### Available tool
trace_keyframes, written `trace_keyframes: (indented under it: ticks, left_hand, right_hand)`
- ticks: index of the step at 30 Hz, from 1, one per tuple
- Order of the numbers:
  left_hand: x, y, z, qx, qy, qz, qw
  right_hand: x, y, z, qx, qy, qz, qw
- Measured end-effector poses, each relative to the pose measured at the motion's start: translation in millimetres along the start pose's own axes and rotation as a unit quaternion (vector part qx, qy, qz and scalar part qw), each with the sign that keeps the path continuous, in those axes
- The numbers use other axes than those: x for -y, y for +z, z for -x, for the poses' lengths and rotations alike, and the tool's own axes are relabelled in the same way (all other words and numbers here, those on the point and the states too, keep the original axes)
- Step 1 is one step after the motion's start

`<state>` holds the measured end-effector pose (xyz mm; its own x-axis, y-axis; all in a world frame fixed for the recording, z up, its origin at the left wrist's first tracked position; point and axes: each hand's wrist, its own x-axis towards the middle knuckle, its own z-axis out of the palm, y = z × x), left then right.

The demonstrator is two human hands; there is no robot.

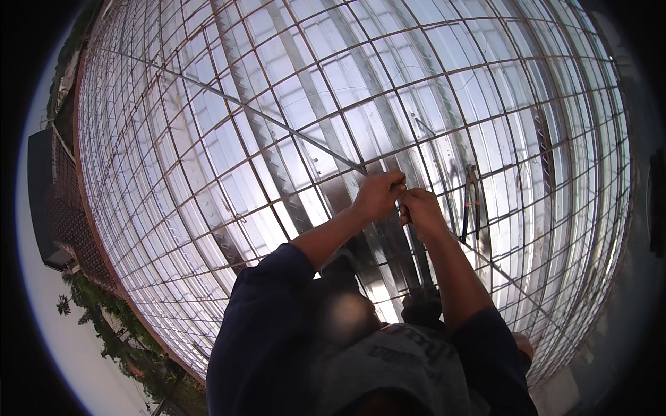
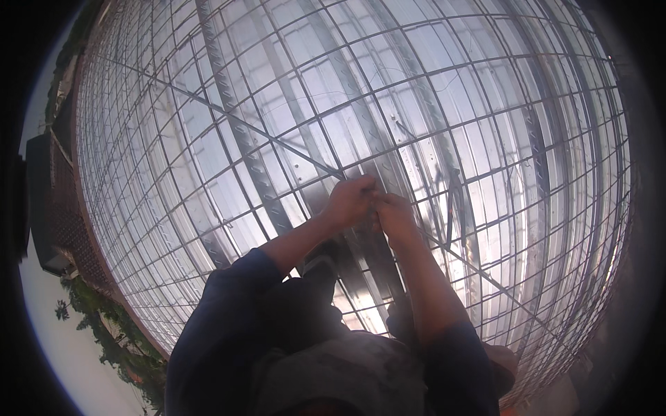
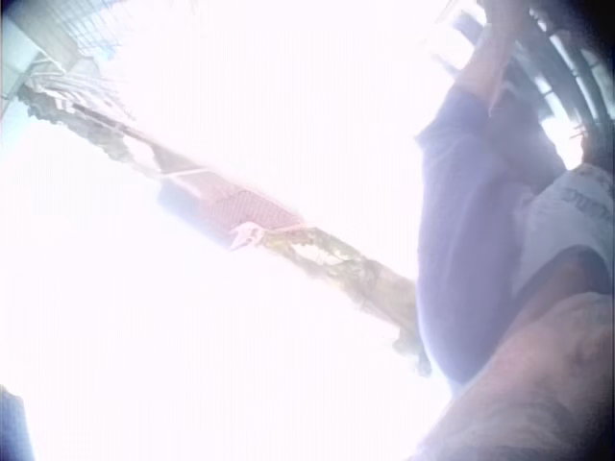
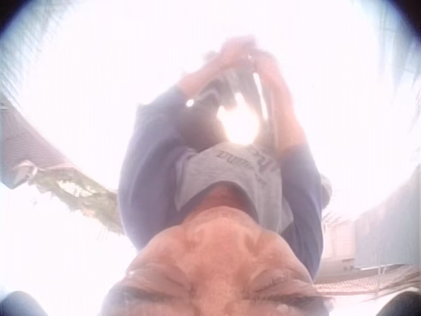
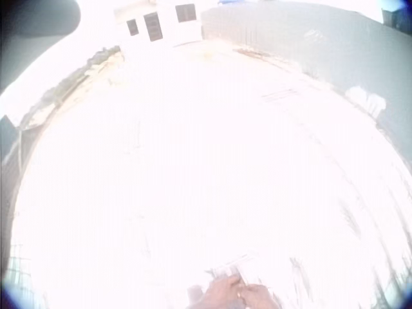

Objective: The person secures metal scaffolding poles by wrapping and twisting wire ties around their intersections. They repeatedly position the wire, twist it to tighten, and move to the next joint on the grid structure.

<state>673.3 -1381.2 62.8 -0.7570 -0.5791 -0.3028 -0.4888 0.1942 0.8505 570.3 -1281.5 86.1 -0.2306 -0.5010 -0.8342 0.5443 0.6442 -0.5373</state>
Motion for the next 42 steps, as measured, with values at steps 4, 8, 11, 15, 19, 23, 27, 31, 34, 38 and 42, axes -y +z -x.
trace_keyframes:
  ticks: [4, 8, 11, 15, 19, 23, 27, 31, 34, 38, 42]
  left_hand:
    - [-4.0, -1.7, 0.3, -0.01, -0.013, 0.025, 1.0]
    - [21.4, -14.4, -2.1, 0.016, -0.134, 0.176, 0.975]
    - [26.2, -18.7, -1.4, 0.02, -0.199, 0.274, 0.941]
    - [19.3, -15.4, -1.4, 0.061, -0.186, 0.238, 0.951]
    - [16.2, -14.8, -2.8, 0.108, -0.156, 0.18, 0.965]
    - [18.6, -14.6, 1.2, 0.1, -0.166, 0.164, 0.967]
    - [-9.5, -26.4, 1.2, 0.126, -0.173, 0.176, 0.961]
    - [-64.7, -28.7, -2.4, 0.161, -0.148, 0.087, 0.972]
    - [-152.4, -16.4, 5.6, 0.192, -0.132, -0.002, 0.972]
    - [-242.7, -3.9, 36.5, 0.254, -0.14, -0.026, 0.957]
    - [-273.2, -9.1, 114.3, 0.246, -0.193, 0.021, 0.95]
  right_hand:
    - [-18.7, -18.1, -11.1, -0.043, -0.075, 0.148, 0.985]
    - [-40.5, -72.2, -2.4, -0.249, -0.153, 0.418, 0.86]
    - [-49.3, -121.6, 13.8, -0.344, -0.043, 0.552, 0.758]
    - [-82.6, -154.5, 9.8, -0.363, -0.029, 0.527, 0.768]
    - [-87.0, -167.0, 0.2, -0.341, -0.033, 0.534, 0.773]
    - [-72.9, -166.0, -3.4, -0.312, -0.035, 0.403, 0.859]
    - [-46.1, -183.1, 12.1, -0.269, -0.014, 0.334, 0.903]
    - [-27.5, -229.2, 46.3, -0.195, 0.031, 0.411, 0.89]
    - [-25.8, -265.6, 114.5, -0.153, 0.073, 0.455, 0.874]
    - [-108.1, -309.9, 246.7, -0.086, 0.057, 0.532, 0.84]
    - [-152.4, -277.1, 424.9, -0.192, 0.34, 0.252, 0.886]
